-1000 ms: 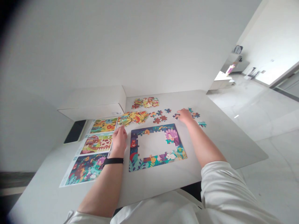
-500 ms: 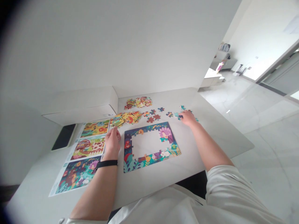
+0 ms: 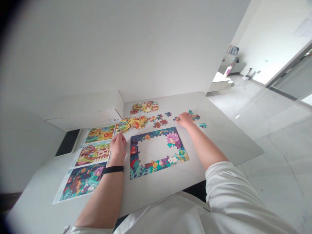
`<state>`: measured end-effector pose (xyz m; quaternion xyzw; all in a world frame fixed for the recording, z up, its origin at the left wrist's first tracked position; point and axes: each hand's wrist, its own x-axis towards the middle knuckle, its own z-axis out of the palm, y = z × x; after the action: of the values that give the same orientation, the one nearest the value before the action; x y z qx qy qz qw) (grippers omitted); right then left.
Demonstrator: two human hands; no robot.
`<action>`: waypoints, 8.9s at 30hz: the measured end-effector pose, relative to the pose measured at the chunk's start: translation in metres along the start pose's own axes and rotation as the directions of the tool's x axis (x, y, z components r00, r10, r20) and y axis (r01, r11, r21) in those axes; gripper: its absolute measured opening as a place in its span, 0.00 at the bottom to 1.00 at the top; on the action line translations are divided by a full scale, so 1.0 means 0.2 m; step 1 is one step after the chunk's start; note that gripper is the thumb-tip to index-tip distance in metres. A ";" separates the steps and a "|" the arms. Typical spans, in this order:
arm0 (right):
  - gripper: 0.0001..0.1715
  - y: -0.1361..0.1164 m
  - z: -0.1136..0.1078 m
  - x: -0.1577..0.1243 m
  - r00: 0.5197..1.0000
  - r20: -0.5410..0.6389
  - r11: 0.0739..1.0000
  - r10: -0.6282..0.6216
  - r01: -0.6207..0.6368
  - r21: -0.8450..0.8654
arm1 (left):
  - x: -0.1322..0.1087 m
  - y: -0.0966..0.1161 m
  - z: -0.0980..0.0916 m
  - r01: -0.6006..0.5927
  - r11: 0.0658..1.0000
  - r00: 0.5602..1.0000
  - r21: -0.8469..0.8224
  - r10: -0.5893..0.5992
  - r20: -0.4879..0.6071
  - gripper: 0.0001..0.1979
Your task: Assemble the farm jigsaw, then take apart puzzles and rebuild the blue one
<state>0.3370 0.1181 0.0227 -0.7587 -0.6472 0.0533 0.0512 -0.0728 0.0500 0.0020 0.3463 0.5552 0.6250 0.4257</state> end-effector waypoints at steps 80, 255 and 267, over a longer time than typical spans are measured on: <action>0.21 -0.54 0.02 -0.70 0.702 -0.446 0.525 -0.556 0.712 0.467 | -0.36 0.05 0.17 -0.079 0.977 0.857 0.198 -0.035 0.515 0.26; 0.27 0.05 0.04 -0.40 0.995 0.034 0.996 -0.090 0.090 -0.012 | -0.39 0.13 0.07 -0.673 0.563 0.666 0.480 0.179 0.724 0.30; 0.26 0.19 -0.01 -0.27 0.995 0.024 0.996 -0.093 0.093 0.002 | -0.49 0.38 -0.10 -0.536 0.622 0.811 0.570 0.192 0.553 0.32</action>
<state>0.3668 0.0596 0.0190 -0.7269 -0.6826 0.0604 0.0462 -0.0631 -0.0495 0.0778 0.7214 0.5537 0.3438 0.2342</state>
